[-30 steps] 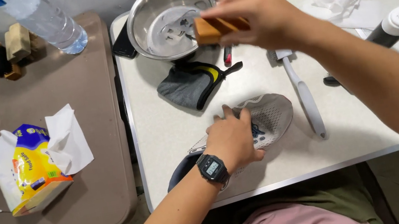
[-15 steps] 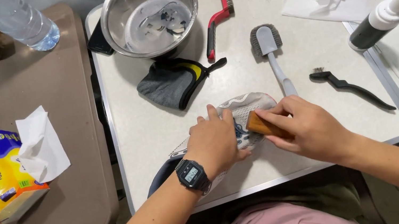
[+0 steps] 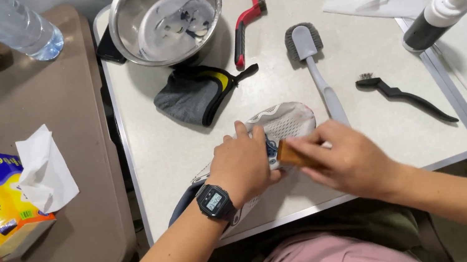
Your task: A person is cleaning a white and blue sneaker using various brushes, cleaning foam, and a cloth on a service counter.
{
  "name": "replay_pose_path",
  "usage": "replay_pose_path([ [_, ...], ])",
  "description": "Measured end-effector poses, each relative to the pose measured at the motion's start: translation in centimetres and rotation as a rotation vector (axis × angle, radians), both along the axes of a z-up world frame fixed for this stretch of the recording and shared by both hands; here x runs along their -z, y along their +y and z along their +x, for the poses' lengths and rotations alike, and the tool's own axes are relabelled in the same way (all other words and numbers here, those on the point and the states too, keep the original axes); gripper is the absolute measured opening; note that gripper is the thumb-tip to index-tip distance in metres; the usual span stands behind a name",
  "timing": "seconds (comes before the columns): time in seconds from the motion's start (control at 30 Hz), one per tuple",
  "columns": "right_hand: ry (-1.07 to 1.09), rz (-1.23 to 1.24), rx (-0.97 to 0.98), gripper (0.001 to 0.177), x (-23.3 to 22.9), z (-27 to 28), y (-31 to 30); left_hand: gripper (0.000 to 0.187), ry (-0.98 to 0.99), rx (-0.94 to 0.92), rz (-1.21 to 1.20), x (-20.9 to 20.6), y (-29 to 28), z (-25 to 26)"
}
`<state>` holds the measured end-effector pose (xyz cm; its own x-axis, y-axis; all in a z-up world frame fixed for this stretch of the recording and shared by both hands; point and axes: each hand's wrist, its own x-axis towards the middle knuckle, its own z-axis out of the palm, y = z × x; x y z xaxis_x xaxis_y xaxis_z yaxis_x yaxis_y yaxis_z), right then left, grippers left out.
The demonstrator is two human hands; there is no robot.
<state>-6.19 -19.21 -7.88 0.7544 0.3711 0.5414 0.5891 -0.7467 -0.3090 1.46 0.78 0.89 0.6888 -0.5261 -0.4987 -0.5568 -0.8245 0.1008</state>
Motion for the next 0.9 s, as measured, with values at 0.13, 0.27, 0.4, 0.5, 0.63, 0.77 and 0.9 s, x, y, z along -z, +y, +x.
replay_pose_path([
  [0.13, -0.169, -0.111, 0.16, 0.044, 1.3, 2.3, -2.5, 0.079, 0.041, -0.015, 0.023, -0.5, 0.0, -0.4],
  [0.27, -0.118, -0.018, 0.102, 0.045, 0.1, 0.8, -0.3, 0.079, 0.011, -0.025, -0.005, -0.2, -0.1, 0.2],
  [0.4, -0.192, -0.112, 0.256, 0.051, 3.5, 5.0, -4.4, 0.081, 0.033, -0.013, 0.012, -1.3, -0.3, 0.0],
  [0.5, -0.128, -0.057, 0.087, 0.048, 0.7, 2.0, -1.1, 0.081, 0.031, -0.03, 0.008, -0.6, -0.2, 0.0],
  [0.63, -0.104, -0.017, 0.005, 0.044, 1.9, 2.5, -1.2, 0.081, 0.017, -0.02, 0.017, -0.5, -0.3, 0.3],
  [0.77, -0.132, -0.07, 0.169, 0.042, -0.6, 3.6, -2.4, 0.081, 0.058, -0.047, -0.014, -2.1, -0.2, 0.2],
  [0.9, -0.056, 0.045, 0.098, 0.046, -2.1, 2.2, -1.4, 0.079, 0.303, -0.23, -0.208, -6.8, 1.2, 2.4],
])
